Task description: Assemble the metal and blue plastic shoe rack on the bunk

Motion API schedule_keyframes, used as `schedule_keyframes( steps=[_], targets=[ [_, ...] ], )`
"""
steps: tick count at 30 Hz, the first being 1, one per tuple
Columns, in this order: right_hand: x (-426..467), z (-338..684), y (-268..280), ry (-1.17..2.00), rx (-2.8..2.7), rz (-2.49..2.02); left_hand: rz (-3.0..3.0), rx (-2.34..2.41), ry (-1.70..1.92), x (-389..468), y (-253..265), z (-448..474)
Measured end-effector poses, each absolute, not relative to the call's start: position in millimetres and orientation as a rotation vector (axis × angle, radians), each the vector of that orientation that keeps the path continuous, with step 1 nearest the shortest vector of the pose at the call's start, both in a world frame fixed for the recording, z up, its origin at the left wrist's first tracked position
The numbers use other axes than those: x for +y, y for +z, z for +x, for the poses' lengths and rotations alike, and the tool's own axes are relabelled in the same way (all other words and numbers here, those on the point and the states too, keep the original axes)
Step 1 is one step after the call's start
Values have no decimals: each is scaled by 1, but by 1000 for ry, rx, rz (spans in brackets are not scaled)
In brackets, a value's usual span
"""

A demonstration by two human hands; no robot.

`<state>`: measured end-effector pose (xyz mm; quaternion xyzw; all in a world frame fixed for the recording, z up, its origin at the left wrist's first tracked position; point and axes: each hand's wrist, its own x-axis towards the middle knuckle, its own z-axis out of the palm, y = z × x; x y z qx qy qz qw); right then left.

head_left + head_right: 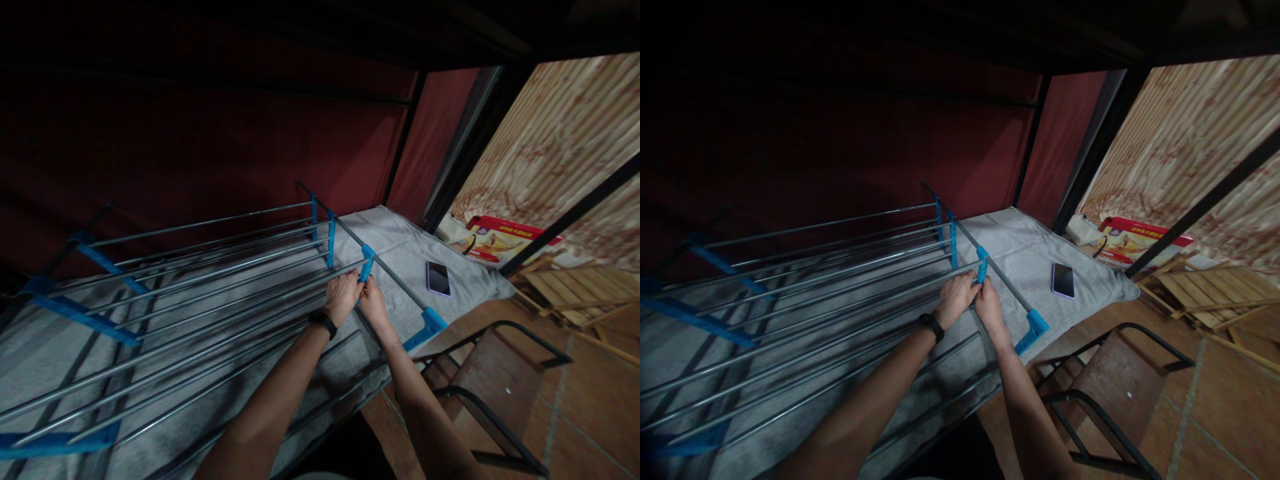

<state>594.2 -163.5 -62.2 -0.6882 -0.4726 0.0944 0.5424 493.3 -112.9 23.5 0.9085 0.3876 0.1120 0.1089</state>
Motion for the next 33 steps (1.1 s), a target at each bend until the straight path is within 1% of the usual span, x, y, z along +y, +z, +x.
schedule_keyframes(
  steps=[6, 12, 24, 33],
  targets=[
    [-165, 592, -58, 207, -1136, -1607, 2653, 1172, 408, -118, 19, 495],
    [-167, 592, -55, 220, -1149, -1620, 2605, 1247, 351, -119, 18, 500],
    [-166, 593, -57, 222, -1161, -1628, 2540, 1275, 435, -119, 19, 501],
    [-165, 593, -61, 196, -1175, -1627, 2461, 1275, 399, -117, 27, 500]
  ],
)
